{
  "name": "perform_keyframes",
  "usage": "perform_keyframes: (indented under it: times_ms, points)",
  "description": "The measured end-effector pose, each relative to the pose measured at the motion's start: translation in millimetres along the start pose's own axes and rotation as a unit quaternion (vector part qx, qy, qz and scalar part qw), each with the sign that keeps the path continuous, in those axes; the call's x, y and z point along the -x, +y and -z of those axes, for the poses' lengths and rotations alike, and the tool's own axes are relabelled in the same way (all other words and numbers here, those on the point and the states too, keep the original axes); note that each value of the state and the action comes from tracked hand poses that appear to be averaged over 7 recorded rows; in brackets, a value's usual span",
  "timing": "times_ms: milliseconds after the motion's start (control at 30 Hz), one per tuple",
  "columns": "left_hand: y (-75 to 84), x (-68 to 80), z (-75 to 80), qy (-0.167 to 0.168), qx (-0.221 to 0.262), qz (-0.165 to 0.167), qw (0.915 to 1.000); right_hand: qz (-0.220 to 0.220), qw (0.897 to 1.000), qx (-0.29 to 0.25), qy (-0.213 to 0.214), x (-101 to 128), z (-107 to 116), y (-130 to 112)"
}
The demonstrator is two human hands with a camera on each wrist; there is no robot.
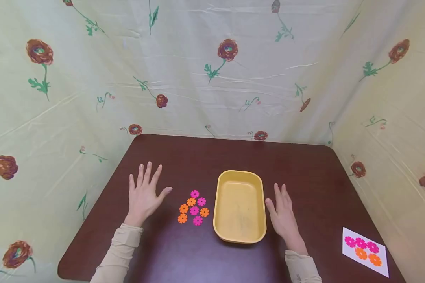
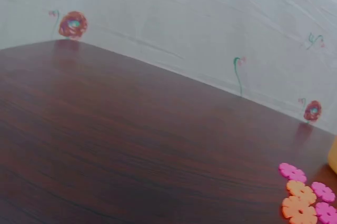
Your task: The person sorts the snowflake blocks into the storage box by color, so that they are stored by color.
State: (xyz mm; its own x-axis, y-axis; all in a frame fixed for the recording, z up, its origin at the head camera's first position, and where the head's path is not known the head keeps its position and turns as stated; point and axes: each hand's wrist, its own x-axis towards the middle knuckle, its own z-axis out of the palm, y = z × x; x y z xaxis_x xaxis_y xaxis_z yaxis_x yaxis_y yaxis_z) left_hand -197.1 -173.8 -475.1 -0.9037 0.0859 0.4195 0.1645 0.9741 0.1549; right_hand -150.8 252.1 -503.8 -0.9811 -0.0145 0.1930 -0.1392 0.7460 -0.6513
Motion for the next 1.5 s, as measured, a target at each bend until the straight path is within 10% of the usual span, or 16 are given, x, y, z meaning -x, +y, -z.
perform_keyframes:
  times_ms: [267,567,1000,1500]
  points:
    - [17.8,-2.5,-14.4,-0.062,0.041,0.002,0.9972,-0.103,0.972,-0.206,0.035,8,-32,-18]
    - [51.0,8.1,-34.3,-0.133,0.035,-0.025,0.9902,-0.054,0.983,-0.137,0.108,15,-49,-27]
    - [56.3,25.7,-47.2,-0.157,-0.031,-0.017,0.987,-0.023,0.996,-0.081,0.038,21,-54,-21]
    - [58.2,11.0,-57.8,-0.195,-0.025,0.013,0.9805,-0.037,0.994,-0.102,0.03,23,-54,-21]
